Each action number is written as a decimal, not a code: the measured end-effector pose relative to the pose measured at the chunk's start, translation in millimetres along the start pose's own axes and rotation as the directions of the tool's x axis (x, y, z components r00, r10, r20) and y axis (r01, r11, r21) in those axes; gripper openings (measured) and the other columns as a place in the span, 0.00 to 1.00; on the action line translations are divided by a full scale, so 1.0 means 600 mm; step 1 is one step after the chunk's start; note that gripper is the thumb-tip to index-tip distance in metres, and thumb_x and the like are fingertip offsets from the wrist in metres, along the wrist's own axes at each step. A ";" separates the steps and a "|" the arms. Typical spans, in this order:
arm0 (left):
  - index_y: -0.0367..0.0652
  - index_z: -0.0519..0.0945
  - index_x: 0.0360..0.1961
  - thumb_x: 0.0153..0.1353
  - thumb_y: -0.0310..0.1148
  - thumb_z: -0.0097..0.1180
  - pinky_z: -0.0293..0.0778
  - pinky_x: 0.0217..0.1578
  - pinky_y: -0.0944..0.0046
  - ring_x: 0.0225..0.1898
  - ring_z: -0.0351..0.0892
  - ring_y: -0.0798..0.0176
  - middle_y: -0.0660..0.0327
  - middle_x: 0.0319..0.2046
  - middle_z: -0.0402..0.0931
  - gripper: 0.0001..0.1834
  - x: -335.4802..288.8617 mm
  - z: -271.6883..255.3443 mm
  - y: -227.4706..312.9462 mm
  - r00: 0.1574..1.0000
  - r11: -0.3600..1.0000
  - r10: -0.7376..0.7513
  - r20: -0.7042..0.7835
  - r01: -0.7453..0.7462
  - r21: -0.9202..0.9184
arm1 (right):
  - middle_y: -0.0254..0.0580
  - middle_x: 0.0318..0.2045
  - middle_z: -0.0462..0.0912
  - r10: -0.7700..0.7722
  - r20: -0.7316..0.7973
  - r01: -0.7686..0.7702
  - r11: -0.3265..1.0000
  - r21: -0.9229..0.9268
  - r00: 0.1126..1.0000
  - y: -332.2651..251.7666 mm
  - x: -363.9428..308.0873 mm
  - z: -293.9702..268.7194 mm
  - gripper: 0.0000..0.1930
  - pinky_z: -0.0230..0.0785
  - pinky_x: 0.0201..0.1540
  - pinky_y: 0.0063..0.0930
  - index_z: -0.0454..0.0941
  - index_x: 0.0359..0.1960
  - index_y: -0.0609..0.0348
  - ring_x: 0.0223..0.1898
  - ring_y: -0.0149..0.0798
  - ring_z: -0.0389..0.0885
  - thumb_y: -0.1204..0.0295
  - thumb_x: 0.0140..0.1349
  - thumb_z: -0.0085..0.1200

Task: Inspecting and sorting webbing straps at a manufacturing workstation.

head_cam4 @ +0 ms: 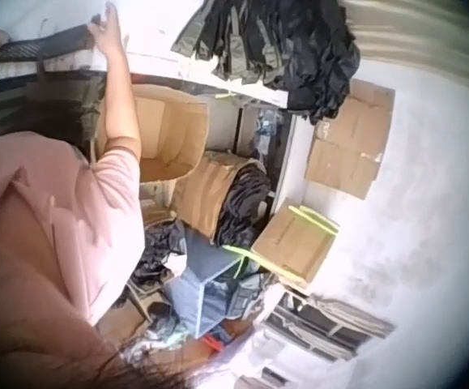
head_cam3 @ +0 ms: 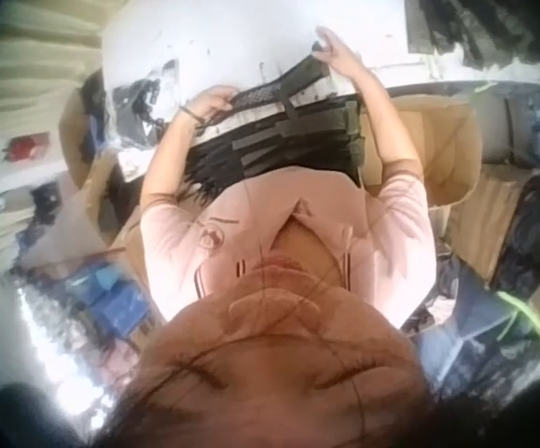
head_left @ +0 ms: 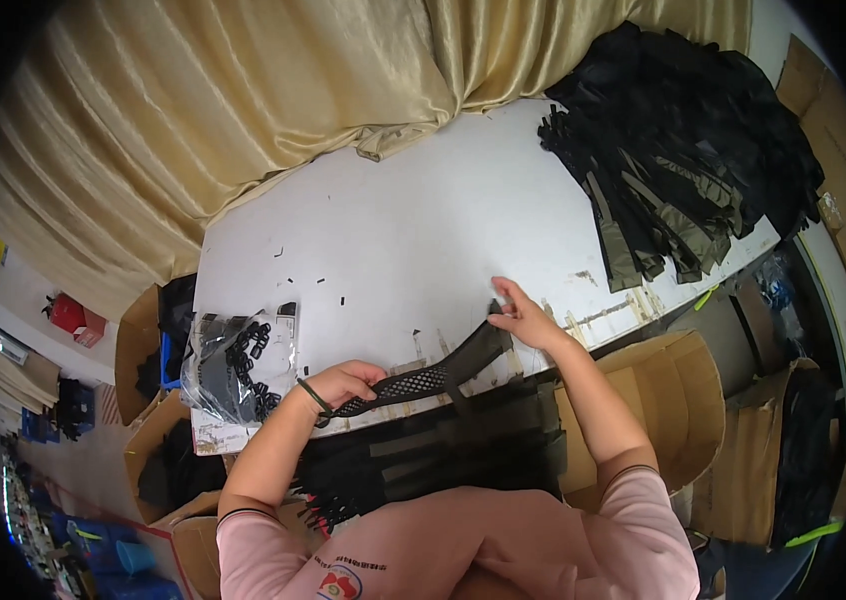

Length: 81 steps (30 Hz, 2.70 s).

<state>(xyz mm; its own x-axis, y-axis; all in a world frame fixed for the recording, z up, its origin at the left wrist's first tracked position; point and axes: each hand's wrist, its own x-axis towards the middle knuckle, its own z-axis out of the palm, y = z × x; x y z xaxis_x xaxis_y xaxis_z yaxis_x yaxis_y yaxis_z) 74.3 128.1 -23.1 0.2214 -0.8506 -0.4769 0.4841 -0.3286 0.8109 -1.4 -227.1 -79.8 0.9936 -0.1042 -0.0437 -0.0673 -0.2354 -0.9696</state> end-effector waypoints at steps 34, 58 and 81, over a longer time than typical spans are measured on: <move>0.41 0.70 0.26 0.54 0.27 0.61 0.60 0.22 0.75 0.21 0.59 0.78 0.71 0.16 0.64 0.10 0.137 0.215 0.058 0.706 0.635 0.644 -0.294 -0.279 0.721 | 0.42 0.19 0.75 -0.629 -0.139 0.425 0.654 -0.626 0.765 -0.169 -0.125 0.052 0.06 0.69 0.24 0.36 0.74 0.29 0.57 0.21 0.48 0.76 0.71 0.52 0.58; 0.38 0.75 0.32 0.56 0.24 0.52 0.67 0.31 0.74 0.28 0.69 0.77 0.69 0.24 0.72 0.03 0.120 0.221 0.087 0.710 0.729 0.683 -0.171 -0.673 0.121 | 0.35 0.42 0.75 0.030 0.034 -0.044 0.802 0.596 0.999 -0.195 -0.192 0.074 0.23 0.66 0.38 0.20 0.65 0.55 0.63 0.35 0.27 0.73 0.69 0.60 0.54; 0.38 0.76 0.33 0.55 0.24 0.49 0.68 0.39 0.63 0.35 0.73 0.57 0.56 0.31 0.73 0.06 0.091 0.222 0.106 0.374 0.409 0.910 -0.182 -0.728 0.550 | 0.36 0.34 0.73 -0.094 0.193 -0.101 0.592 0.799 0.977 -0.160 -0.181 0.077 0.20 0.66 0.34 0.21 0.64 0.52 0.62 0.32 0.27 0.71 0.72 0.59 0.54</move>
<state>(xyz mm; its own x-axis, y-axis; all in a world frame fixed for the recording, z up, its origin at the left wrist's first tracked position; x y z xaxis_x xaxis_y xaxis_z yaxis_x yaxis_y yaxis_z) 4.4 6.1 47.9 0.6769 -0.5424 0.4977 -0.4291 0.2587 0.8654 -98.7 -148.5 6.7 0.9942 0.1071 0.0017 -0.0680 0.6433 -0.7626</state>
